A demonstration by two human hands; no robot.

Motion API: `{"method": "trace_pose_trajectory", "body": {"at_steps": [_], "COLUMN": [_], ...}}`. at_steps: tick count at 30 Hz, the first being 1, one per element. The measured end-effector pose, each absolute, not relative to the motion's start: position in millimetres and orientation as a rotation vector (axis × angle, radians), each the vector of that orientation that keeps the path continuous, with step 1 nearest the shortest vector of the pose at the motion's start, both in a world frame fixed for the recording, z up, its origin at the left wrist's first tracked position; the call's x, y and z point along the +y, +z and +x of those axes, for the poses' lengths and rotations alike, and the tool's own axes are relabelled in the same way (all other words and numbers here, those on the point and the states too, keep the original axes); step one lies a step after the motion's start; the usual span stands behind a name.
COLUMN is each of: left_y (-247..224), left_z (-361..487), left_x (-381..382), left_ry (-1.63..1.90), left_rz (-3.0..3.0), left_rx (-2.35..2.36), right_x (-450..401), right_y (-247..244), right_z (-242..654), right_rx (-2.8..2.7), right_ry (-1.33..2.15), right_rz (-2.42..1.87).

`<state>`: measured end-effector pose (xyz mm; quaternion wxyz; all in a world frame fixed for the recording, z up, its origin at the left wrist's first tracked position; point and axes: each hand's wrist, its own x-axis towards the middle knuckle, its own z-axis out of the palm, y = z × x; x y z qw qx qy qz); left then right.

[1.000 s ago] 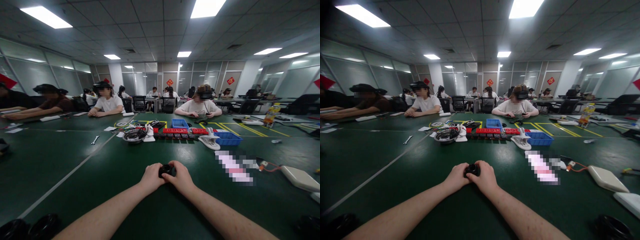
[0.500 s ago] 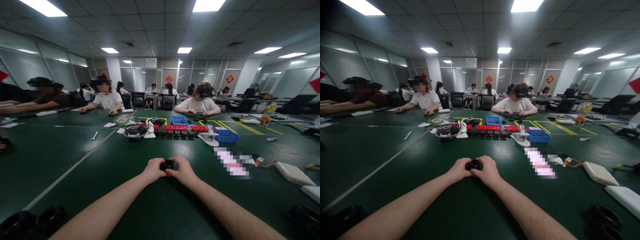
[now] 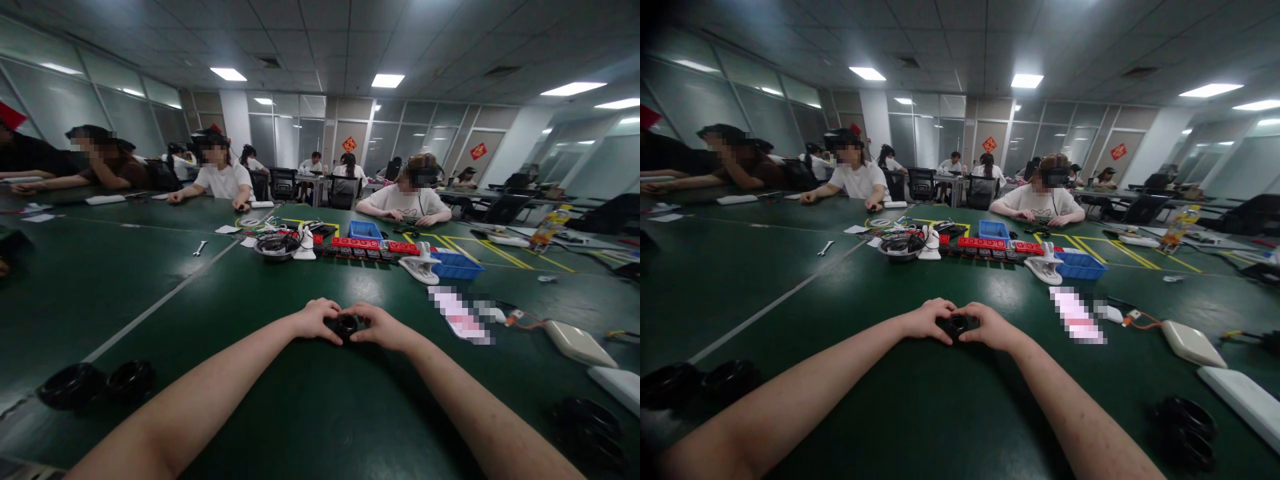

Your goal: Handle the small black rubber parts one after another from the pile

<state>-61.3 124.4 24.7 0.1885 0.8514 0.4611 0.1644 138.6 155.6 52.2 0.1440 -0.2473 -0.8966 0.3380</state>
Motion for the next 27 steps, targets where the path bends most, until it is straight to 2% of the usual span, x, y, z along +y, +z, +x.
{"method": "trace_pose_trajectory", "body": {"at_steps": [4,9,18,27], "left_y": [23.2,15.7,19.2,17.5], "left_z": [-57.8,-52.8,-49.6,-12.5], "left_x": [118.9,113.6,106.0,110.9], "left_ry": [0.481,0.669,0.677,0.622], "left_rz": [2.374,2.308,2.349,2.196], "left_rx": [1.328,1.472,1.572,2.001], "right_x": [153.4,154.7,146.7,141.1], "right_y": [54.8,42.9,17.4,4.7], "right_z": [140.9,140.7,126.4,120.6], "right_rx": [-2.585,-2.445,-2.143,-1.992], "right_ry": [1.022,1.027,0.647,0.439], "right_rz": [-0.693,-0.775,-1.002,-1.094]}}
